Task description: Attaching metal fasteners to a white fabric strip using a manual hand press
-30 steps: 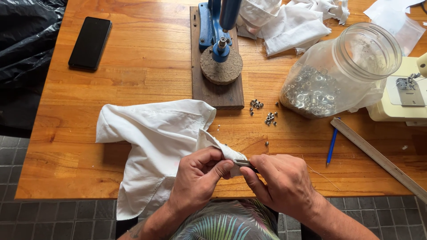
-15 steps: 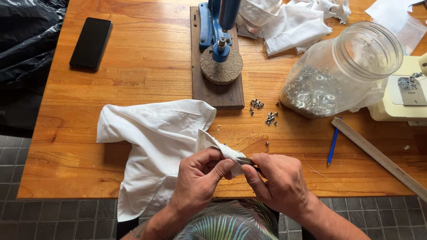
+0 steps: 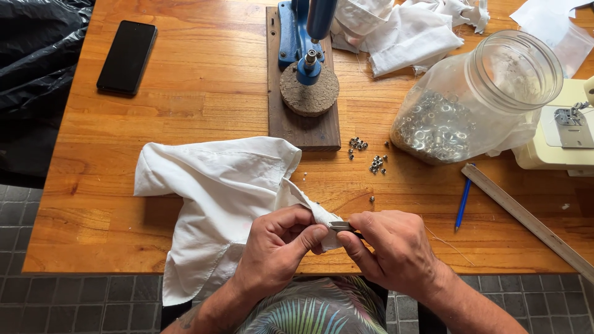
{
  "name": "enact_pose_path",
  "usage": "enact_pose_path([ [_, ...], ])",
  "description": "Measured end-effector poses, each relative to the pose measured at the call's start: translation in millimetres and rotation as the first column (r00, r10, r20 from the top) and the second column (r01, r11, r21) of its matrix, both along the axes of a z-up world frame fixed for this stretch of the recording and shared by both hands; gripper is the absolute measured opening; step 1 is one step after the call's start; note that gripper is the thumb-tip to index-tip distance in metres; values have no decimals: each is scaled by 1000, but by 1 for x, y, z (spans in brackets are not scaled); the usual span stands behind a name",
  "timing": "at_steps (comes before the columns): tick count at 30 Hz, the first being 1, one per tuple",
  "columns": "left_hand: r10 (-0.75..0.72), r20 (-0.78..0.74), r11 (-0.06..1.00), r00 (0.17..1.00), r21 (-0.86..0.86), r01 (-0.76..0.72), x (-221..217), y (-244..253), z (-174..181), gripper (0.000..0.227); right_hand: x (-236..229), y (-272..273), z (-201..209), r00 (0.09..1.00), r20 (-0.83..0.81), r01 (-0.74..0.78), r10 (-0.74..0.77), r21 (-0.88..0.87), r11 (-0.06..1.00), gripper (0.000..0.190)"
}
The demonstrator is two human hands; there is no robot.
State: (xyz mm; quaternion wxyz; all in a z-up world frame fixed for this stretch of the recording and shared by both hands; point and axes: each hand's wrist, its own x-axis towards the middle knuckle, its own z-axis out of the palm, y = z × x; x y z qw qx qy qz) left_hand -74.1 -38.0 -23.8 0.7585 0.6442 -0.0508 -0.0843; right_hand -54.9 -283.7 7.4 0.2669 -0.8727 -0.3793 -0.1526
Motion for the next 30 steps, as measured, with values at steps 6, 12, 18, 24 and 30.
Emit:
enact_pose_path([
  [6, -44, 35, 999, 998, 27, 43, 2, 4, 4, 16, 4, 2, 8, 998, 7, -61, 61, 22, 998, 22],
  [12, -67, -17, 996, 998, -65, 66, 5, 4, 5, 15, 5, -2, 2, 998, -32, -52, 56, 111, 992, 23],
  [18, -96, -5, 995, 995, -11, 96, 7, 8, 8, 17, 8, -9, -3, 996, -34, -86, 86, 2, 996, 24],
  [24, -105, 11, 994, 994, 15, 105, 7, 8, 5, 16, 12, 0, 10, 993, -11, -119, 119, -4, 993, 28],
  [30, -48, -54, 999, 997, -13, 48, 10, 12, 3, 13, 10, -22, -23, 825, -328, 491, -460, 14, 871, 34],
])
